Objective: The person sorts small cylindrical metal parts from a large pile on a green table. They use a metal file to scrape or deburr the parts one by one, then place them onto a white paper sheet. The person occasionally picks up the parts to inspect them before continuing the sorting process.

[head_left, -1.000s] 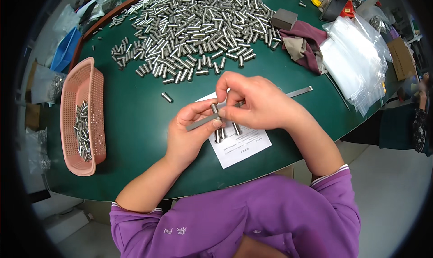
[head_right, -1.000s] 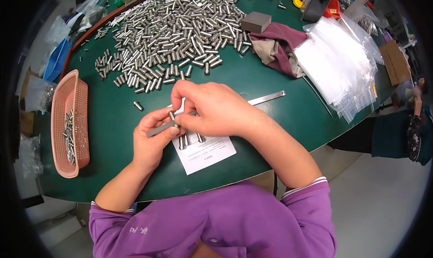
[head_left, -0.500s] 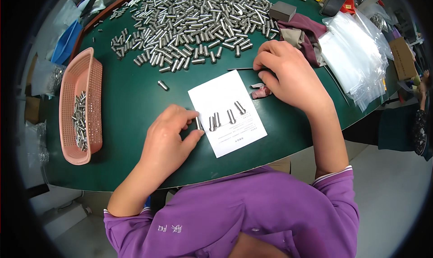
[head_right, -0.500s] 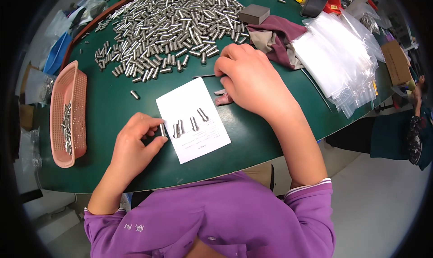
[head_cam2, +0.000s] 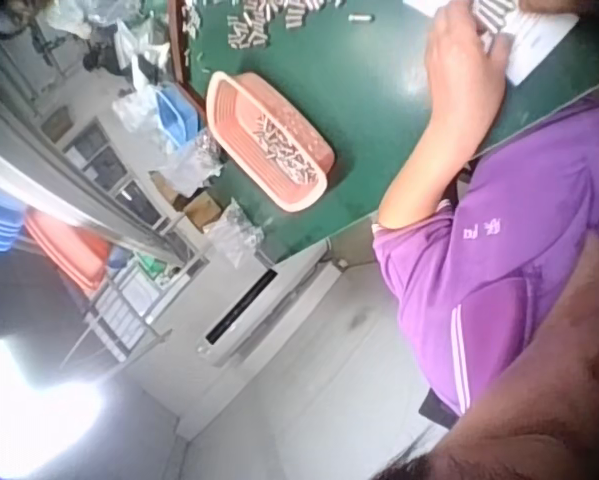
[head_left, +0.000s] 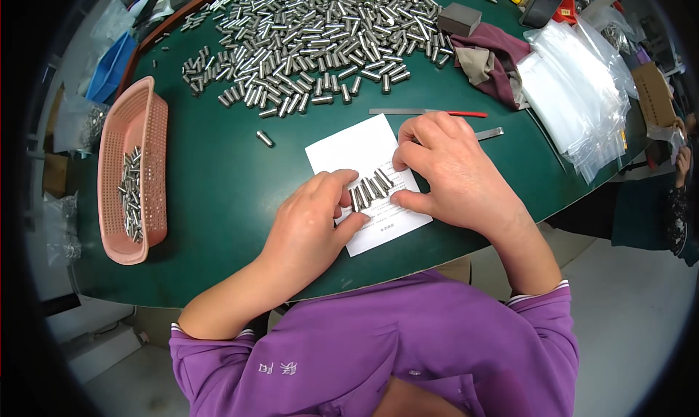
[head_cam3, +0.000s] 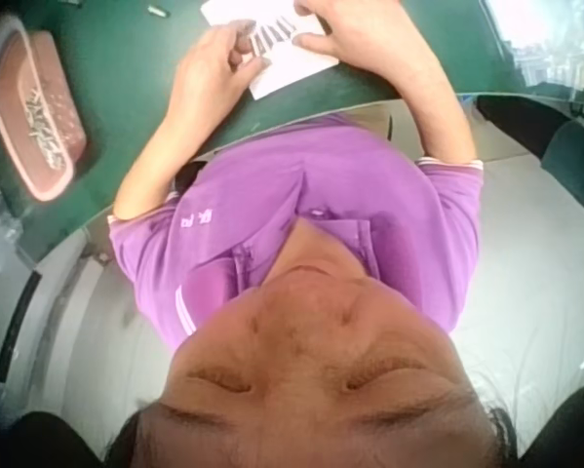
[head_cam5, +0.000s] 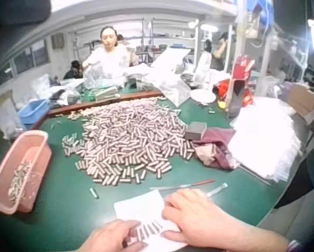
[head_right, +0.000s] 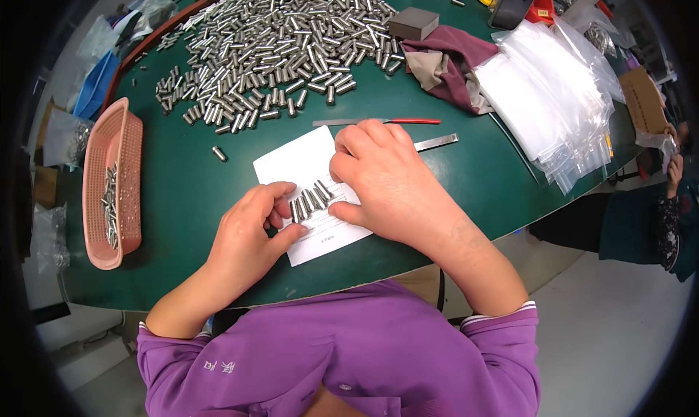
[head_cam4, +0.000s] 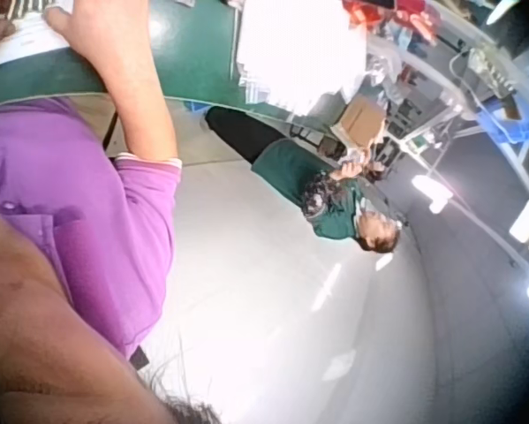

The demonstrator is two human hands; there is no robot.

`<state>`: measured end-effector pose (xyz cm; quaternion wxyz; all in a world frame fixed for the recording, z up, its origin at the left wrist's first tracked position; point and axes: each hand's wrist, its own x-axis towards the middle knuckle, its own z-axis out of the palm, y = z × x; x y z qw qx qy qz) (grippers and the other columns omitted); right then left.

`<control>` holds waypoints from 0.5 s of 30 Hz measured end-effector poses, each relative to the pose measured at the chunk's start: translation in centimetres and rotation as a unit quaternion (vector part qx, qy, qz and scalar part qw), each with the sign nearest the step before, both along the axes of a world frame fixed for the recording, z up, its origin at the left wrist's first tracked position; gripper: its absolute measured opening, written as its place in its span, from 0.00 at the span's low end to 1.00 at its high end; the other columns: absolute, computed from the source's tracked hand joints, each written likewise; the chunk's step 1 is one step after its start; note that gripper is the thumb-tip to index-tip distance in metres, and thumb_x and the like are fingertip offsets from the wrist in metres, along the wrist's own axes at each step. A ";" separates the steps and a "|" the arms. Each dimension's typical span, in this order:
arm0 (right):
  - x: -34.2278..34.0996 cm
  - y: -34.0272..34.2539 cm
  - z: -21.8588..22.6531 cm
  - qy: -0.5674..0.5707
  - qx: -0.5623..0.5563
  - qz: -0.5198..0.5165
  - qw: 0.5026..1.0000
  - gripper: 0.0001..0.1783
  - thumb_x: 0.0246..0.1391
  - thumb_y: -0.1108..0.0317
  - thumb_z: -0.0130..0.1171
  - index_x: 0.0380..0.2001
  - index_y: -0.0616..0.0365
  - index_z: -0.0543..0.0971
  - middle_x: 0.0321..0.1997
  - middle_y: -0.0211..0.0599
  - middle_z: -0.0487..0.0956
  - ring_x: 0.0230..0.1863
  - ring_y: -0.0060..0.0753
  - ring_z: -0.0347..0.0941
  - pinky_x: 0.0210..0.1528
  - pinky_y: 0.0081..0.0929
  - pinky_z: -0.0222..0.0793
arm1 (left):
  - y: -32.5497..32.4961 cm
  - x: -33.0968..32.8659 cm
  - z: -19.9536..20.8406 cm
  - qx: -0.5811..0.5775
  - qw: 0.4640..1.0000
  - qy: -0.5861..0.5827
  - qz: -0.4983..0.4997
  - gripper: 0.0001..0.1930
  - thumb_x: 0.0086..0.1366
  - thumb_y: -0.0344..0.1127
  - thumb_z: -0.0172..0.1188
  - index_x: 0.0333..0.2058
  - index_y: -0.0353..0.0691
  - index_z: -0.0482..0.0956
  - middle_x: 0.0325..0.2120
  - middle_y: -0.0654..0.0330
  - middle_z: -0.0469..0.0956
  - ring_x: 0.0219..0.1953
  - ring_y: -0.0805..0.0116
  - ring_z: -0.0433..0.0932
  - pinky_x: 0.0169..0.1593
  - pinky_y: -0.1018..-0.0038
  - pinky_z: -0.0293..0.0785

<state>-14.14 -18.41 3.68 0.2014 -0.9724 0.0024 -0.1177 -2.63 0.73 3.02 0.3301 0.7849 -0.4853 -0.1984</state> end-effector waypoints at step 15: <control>0.4 -1.4 0.2 -0.005 0.027 0.003 1.000 0.14 0.36 0.68 0.68 0.29 0.56 0.76 0.45 0.37 0.71 0.55 0.43 0.64 0.58 0.40 0.58 | -0.1 0.5 -0.3 -0.039 0.997 -0.052 -0.045 0.30 0.49 0.18 0.59 0.54 0.36 0.66 0.38 0.58 0.74 0.35 0.67 0.73 0.40 0.72 0.72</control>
